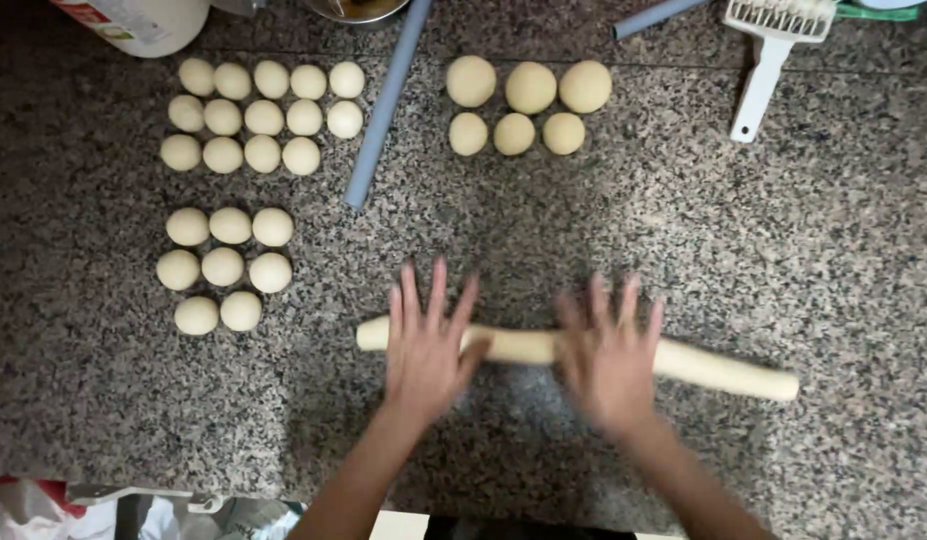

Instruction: Shaping a long piece of dough, using a docker tool to texture it, and placing it on a baking tray.

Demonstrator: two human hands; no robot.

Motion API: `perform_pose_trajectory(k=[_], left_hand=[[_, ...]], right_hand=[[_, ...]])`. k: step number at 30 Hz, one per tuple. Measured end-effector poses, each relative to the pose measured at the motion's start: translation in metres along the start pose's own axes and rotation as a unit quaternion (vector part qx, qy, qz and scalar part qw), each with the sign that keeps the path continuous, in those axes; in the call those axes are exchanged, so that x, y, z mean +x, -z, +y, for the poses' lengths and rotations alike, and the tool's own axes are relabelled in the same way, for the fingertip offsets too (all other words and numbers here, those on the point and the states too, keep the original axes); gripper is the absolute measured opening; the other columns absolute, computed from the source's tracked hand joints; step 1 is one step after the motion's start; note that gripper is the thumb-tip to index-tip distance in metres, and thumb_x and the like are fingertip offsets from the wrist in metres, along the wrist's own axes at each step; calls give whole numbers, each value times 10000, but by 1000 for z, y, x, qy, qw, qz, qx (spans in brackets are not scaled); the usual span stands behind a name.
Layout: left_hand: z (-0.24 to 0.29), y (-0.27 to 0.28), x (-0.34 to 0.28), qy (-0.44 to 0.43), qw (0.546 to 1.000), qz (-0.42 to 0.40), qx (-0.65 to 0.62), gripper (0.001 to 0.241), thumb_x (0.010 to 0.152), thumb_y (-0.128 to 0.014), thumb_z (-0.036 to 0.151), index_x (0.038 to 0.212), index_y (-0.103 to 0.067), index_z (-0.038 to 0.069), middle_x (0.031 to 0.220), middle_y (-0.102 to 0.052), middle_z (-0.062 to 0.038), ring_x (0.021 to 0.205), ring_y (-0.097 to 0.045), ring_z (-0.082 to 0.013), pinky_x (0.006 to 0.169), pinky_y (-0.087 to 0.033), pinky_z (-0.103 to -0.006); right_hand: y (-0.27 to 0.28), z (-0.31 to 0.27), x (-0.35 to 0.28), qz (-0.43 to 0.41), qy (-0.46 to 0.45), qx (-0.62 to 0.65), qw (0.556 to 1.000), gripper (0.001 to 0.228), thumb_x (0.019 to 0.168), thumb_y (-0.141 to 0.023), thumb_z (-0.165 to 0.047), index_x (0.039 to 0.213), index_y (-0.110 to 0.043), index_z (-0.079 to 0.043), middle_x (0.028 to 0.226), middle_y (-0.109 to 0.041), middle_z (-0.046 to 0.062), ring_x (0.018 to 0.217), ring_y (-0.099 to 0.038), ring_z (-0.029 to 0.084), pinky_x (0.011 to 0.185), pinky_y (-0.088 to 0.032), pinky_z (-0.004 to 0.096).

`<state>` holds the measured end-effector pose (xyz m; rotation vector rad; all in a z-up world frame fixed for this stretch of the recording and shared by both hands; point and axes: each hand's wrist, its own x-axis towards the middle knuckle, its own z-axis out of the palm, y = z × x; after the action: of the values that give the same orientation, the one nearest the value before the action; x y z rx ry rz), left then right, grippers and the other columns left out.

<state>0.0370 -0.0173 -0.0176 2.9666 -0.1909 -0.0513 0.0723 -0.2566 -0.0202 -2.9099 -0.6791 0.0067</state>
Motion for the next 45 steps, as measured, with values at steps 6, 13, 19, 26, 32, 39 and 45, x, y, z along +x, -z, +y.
perform_pose_trajectory(k=[6, 13, 19, 26, 32, 39, 45], left_hand=[[-34, 18, 114, 79, 993, 72, -51, 764, 1029, -378, 600, 1606, -193, 134, 1641, 40, -195, 1490, 89, -435, 1166, 57, -636], [8, 23, -49, 9, 991, 38, -125, 798, 972, -517, 503, 1560, -208, 61, 1622, -94, -238, 1455, -47, -497, 1156, -116, -599], [-20, 14, 9, 7, 997, 61, -35, 673, 958, -402, 641, 1551, -250, 361, 1637, -78, -189, 1422, -41, -556, 1112, -116, -685], [-55, 27, 101, 36, 998, 57, -12, 694, 1036, -332, 595, 1606, -172, 234, 1655, -15, -142, 1499, 60, -394, 1169, 31, -612], [-12, 13, -61, -9, 1000, 12, -22, 608, 978, -369, 571, 1536, -286, 345, 1639, -103, -98, 1453, -87, -503, 1159, -150, -622], [-44, 40, 56, 80, 996, 43, 0, 688, 886, -560, 625, 1486, -444, 308, 1627, -92, -183, 1399, -103, -575, 1133, -126, -713], [-65, 29, 83, -56, 993, 99, -41, 601, 1024, -503, 413, 1528, -390, 104, 1644, -85, -182, 1488, -64, -449, 1196, -120, -571]], right_hand=[[-1, 57, 95, -3, -93, 55, 994, 732, 1020, -224, -546, 1598, -197, -99, 1654, -110, 199, 1490, 75, 444, 1135, 85, 675], [-16, 15, -47, -8, 48, -9, 999, 693, 953, -284, -529, 1569, -219, -219, 1663, -154, 103, 1509, -51, 455, 1144, -76, 674], [-13, 22, 4, -1, -55, -8, 998, 675, 920, -285, -583, 1553, -145, -395, 1654, -47, 169, 1438, 14, 557, 1065, -50, 785], [2, 51, 79, -56, -159, 26, 985, 765, 963, -124, -680, 1600, -95, -257, 1661, -4, 100, 1487, 126, 352, 1168, 81, 613], [-17, 18, -49, 49, 0, 1, 999, 575, 1030, -91, -521, 1553, -145, -286, 1654, -53, 6, 1515, 24, 330, 1210, 4, 581], [11, 47, 34, -23, -128, 15, 991, 629, 1011, -304, -444, 1600, -174, -267, 1644, -132, 196, 1443, -84, 539, 1116, -147, 705], [17, 64, 66, -28, -180, 44, 982, 698, 1018, -161, -579, 1593, -230, -189, 1647, -163, 127, 1498, -3, 372, 1194, -52, 585]])
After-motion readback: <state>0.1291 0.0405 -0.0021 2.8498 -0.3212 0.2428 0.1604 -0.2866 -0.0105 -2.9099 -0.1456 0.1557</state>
